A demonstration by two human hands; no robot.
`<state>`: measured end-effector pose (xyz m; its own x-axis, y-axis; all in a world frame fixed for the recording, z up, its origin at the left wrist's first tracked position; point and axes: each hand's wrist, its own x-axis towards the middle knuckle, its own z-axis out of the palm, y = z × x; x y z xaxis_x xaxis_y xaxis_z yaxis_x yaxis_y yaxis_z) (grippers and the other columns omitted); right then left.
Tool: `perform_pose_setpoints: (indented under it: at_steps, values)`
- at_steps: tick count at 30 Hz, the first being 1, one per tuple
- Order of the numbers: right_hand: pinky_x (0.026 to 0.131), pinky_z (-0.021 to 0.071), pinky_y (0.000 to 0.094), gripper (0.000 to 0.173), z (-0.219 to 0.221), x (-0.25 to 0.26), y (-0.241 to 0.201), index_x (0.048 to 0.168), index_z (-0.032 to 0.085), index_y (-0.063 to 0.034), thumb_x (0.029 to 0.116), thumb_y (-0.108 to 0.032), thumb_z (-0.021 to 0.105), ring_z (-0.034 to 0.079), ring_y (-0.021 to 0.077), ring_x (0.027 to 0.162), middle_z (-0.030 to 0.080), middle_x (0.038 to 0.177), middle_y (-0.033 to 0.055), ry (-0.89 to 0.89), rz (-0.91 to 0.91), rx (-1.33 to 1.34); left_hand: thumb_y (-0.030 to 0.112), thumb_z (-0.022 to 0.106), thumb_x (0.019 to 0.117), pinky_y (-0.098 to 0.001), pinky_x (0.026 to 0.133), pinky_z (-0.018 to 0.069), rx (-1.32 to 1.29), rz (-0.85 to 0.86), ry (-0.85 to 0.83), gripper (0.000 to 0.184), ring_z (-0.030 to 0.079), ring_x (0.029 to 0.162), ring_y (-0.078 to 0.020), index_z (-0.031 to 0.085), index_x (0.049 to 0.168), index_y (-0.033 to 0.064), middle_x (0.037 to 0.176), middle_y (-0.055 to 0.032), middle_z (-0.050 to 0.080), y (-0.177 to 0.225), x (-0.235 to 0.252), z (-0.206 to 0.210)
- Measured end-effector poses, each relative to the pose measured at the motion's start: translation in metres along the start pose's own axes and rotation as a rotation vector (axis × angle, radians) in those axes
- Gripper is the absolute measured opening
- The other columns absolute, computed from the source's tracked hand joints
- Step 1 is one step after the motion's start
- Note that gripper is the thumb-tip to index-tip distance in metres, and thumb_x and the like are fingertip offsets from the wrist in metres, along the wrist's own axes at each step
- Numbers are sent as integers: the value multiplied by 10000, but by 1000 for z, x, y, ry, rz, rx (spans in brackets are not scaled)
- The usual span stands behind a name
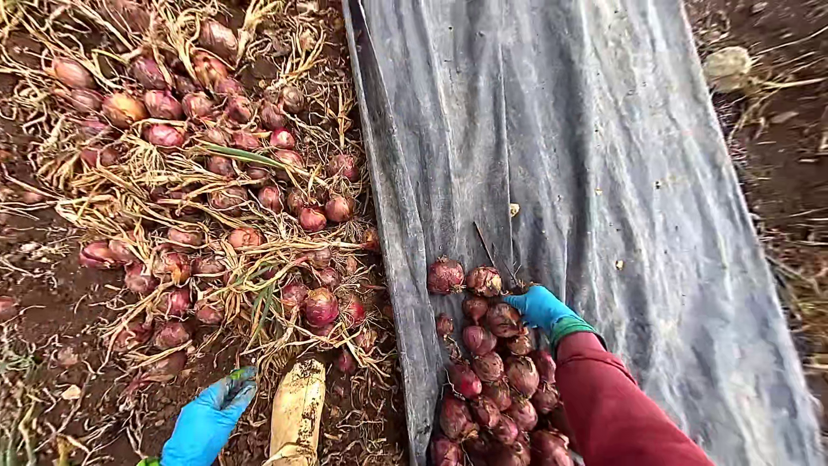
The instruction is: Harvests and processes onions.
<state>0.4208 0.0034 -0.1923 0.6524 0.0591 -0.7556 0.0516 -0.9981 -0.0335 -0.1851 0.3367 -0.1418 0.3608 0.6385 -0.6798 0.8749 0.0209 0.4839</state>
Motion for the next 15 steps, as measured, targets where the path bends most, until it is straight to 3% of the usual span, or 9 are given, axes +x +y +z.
perform_pose_setpoints:
  at_steps: [3,8,11,15]
  values:
    - [528,555,385,430,13,-31,-2,994,641,-11,962,-437,691,610,207,517,648,690,121,-72,11,253,344,712,946,-370,993,586,-48,30,-16,389,719,1068,-95,707,1307,201,1208,-1,750,6,2,8]
    - [455,520,384,347,26,-83,-16,1045,642,-2,978,-337,705,547,209,451,610,633,120,92,-100,646,299,713,962,-382,1033,569,-101,27,-67,397,713,1111,-116,695,1332,154,1243,-37,742,1,-9,3]
    - [516,535,367,317,-27,-92,-94,1017,673,-29,961,-337,724,576,171,504,641,666,80,267,-194,726,311,714,962,-381,1037,566,-98,1,-62,392,708,1120,-113,700,1325,163,1243,-31,740,-8,-11,-1]
    - [592,624,373,411,-116,-117,-225,1192,627,-122,921,-407,745,667,156,573,698,825,14,527,-556,938,294,725,957,-364,1029,571,-130,-43,-23,403,707,1111,-97,689,1338,167,1242,-19,738,-16,-19,-5]
